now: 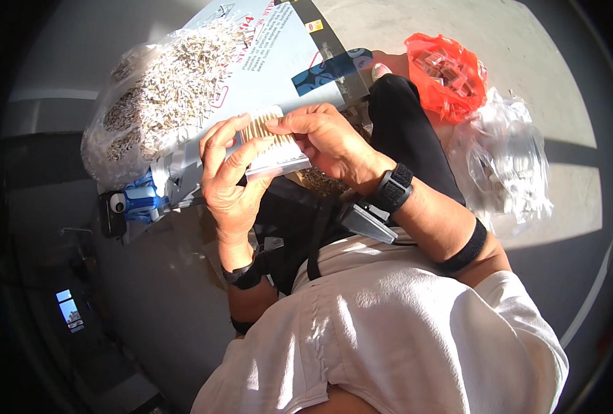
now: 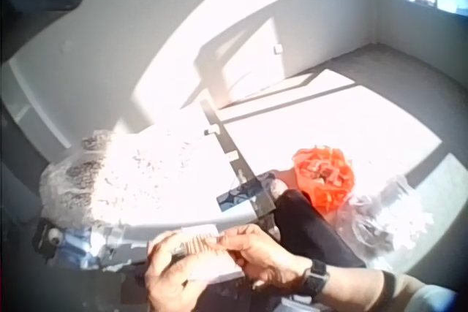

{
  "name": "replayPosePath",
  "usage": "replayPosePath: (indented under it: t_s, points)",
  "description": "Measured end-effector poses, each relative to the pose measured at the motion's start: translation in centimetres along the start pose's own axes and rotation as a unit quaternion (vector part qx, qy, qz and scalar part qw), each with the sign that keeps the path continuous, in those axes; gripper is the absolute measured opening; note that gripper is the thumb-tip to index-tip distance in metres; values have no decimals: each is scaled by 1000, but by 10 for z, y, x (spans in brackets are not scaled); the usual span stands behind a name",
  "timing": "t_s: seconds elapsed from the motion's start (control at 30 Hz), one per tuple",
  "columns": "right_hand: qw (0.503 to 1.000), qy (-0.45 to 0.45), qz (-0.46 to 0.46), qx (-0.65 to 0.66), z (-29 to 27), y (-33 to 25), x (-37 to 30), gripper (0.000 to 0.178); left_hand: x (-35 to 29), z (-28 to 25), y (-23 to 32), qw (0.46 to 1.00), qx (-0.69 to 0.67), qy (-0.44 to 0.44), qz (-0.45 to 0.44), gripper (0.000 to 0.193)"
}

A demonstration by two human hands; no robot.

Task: Packaging cotton swabs into small plastic bags.

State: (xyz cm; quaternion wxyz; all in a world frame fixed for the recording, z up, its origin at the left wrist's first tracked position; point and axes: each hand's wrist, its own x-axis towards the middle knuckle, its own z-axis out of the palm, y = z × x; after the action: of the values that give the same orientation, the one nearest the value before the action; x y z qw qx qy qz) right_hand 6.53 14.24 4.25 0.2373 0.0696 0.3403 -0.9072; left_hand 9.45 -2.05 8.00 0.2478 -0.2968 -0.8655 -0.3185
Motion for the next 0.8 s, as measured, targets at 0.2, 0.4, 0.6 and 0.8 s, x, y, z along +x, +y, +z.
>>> replayPosePath:
  t_s: [0.2, 0.4, 0.6, 0.8]
  points:
    - [994, -26, 15, -105, -18, -2, 3, 18, -2, 5, -8, 997, -46, 55, -24, 36]
    - [927, -101, -169, -320, -20, 0, 3, 40, -11, 8, -11, 973, -162, 87, -140, 33]
    - [923, -147, -204, -290, -18, 14, 7, 25, -9, 9, -10, 978, -145, 72, -131, 38]
    - [922, -131, -223, -289, -18, 17, 8, 24, -7, 12, -8, 976, -155, 83, -124, 35]
